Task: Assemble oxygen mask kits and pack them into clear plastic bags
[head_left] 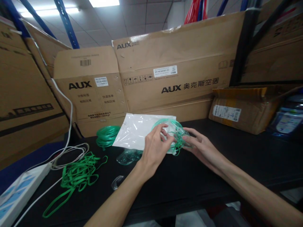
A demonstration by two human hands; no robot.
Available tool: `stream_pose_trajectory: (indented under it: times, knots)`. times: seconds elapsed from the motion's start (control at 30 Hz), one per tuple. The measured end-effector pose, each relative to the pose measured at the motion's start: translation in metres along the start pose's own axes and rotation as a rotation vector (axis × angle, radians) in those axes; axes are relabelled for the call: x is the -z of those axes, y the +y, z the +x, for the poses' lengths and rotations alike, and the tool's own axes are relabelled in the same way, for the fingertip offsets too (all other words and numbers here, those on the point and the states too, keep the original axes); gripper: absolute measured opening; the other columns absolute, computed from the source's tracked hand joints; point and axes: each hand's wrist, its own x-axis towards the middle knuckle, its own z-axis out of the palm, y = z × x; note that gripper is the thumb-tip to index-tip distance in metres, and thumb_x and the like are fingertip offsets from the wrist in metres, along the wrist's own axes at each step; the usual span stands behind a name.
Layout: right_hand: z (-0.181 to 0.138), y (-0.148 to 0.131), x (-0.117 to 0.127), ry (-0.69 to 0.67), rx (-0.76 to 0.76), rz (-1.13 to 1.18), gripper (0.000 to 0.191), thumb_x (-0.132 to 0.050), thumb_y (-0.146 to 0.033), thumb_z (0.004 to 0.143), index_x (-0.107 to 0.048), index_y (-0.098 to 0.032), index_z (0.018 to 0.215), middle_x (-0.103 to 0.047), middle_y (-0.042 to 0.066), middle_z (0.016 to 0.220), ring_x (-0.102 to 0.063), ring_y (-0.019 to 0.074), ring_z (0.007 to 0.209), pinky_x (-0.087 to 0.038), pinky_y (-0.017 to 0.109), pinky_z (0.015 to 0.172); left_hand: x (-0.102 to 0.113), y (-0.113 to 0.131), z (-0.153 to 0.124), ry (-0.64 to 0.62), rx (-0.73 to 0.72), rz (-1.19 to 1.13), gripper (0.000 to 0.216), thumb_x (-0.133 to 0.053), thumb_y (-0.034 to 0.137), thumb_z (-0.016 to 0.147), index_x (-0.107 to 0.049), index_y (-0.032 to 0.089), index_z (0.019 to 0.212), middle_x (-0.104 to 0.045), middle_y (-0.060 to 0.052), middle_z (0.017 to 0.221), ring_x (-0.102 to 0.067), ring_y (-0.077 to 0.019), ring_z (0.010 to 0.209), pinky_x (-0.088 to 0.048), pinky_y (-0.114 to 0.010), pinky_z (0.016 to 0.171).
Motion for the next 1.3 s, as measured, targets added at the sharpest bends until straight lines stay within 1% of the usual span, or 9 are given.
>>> stream_pose_trajectory:
  times: [0.1, 0.3, 0.43, 0.7, 0.87, 1.0, 1.13, 1.2, 1.3]
  knots:
    - [0.0, 0.001, 0.0, 0.01, -0.006, -0.018, 0.043, -0.088, -0.035, 0.079, -0.069, -0.026, 0.116, -0.081, 0.003, 0.104, -0.077, 0.0232, 0.097, -0.059, 0.039, 0.091, 0.002, -0.001, 0.002, 0.035, 0.004, -0.004, 0.043, -0.062, 0.003, 0.084, -0.066, 0.015, 0.125, -0.07, 0.0, 0.09, -0.066, -0.0115, 0.067, -0.057, -0.023, 0.068]
    - [-0.001, 0.003, -0.003, 0.049, 0.001, -0.091, 0.048, -0.09, -0.04, 0.076, -0.07, -0.025, 0.117, -0.081, 0.003, 0.103, -0.077, 0.0218, 0.092, -0.06, 0.035, 0.086, 0.0, -0.003, -0.001, 0.021, -0.108, 0.014, 0.023, -0.063, 0.008, 0.095, -0.075, 0.015, 0.114, -0.07, -0.003, 0.091, -0.067, -0.0128, 0.07, -0.058, -0.024, 0.07]
    - [-0.004, 0.003, -0.004, 0.02, 0.004, -0.124, 0.053, -0.09, -0.042, 0.077, -0.072, -0.025, 0.123, -0.081, 0.006, 0.111, -0.075, 0.0252, 0.102, -0.059, 0.038, 0.09, -0.003, -0.007, -0.004, 0.021, -0.209, 0.029, 0.016, -0.067, 0.015, 0.097, -0.075, 0.014, 0.11, -0.07, -0.003, 0.091, -0.067, -0.0136, 0.071, -0.059, -0.026, 0.072]
    - [-0.01, 0.003, -0.005, -0.254, 0.01, -0.047, 0.049, -0.077, -0.036, 0.092, -0.065, -0.034, 0.139, -0.066, 0.005, 0.144, -0.061, 0.0279, 0.13, -0.048, 0.047, 0.111, 0.001, -0.009, -0.004, 0.027, -0.395, 0.033, 0.018, -0.057, 0.021, 0.104, -0.072, 0.015, 0.111, -0.067, -0.006, 0.096, -0.069, -0.0155, 0.085, -0.06, -0.027, 0.076]
    - [-0.007, 0.007, -0.002, -0.264, 0.009, -0.113, 0.049, -0.076, -0.037, 0.093, -0.063, -0.041, 0.139, -0.064, 0.002, 0.145, -0.063, 0.0269, 0.125, -0.062, 0.04, 0.09, 0.003, -0.004, -0.006, -0.01, -0.492, 0.012, 0.021, -0.054, 0.023, 0.106, -0.071, 0.013, 0.111, -0.067, -0.006, 0.093, -0.068, -0.0155, 0.084, -0.061, -0.029, 0.08]
    - [-0.006, 0.006, -0.003, -0.191, 0.06, -0.168, 0.04, -0.077, -0.042, 0.091, -0.072, -0.036, 0.13, -0.07, 0.003, 0.135, -0.069, 0.0232, 0.109, -0.065, 0.029, 0.074, 0.001, 0.0, -0.008, -0.069, -0.536, 0.005, 0.024, -0.05, 0.026, 0.108, -0.07, 0.015, 0.114, -0.069, -0.006, 0.095, -0.069, -0.0155, 0.085, -0.062, -0.029, 0.079]
    - [-0.006, 0.004, -0.004, -0.195, 0.073, -0.169, 0.047, -0.082, -0.046, 0.084, -0.074, -0.029, 0.128, -0.073, 0.007, 0.127, -0.071, 0.0192, 0.082, -0.062, 0.026, 0.056, 0.0, 0.001, -0.011, -0.118, -0.566, -0.001, 0.022, -0.051, 0.024, 0.107, -0.069, 0.013, 0.112, -0.07, -0.006, 0.097, -0.071, -0.0166, 0.087, -0.062, -0.03, 0.082]
    - [-0.006, 0.004, -0.005, -0.201, 0.069, -0.159, 0.051, -0.083, -0.046, 0.083, -0.073, -0.027, 0.129, -0.076, 0.007, 0.119, -0.068, 0.0164, 0.073, -0.06, 0.025, 0.053, 0.0, 0.001, -0.011, -0.114, -0.56, 0.001, 0.022, -0.051, 0.023, 0.107, -0.069, 0.013, 0.113, -0.07, -0.007, 0.097, -0.071, -0.0169, 0.088, -0.063, -0.031, 0.082]
    - [-0.006, 0.004, -0.004, -0.2, 0.054, -0.132, 0.045, -0.081, -0.044, 0.086, -0.073, -0.026, 0.127, -0.077, 0.006, 0.112, -0.068, 0.0155, 0.076, -0.059, 0.025, 0.061, 0.0, 0.0, -0.01, -0.105, -0.548, 0.007, 0.022, -0.051, 0.024, 0.107, -0.069, 0.015, 0.115, -0.069, -0.006, 0.097, -0.071, -0.0165, 0.088, -0.063, -0.03, 0.081]
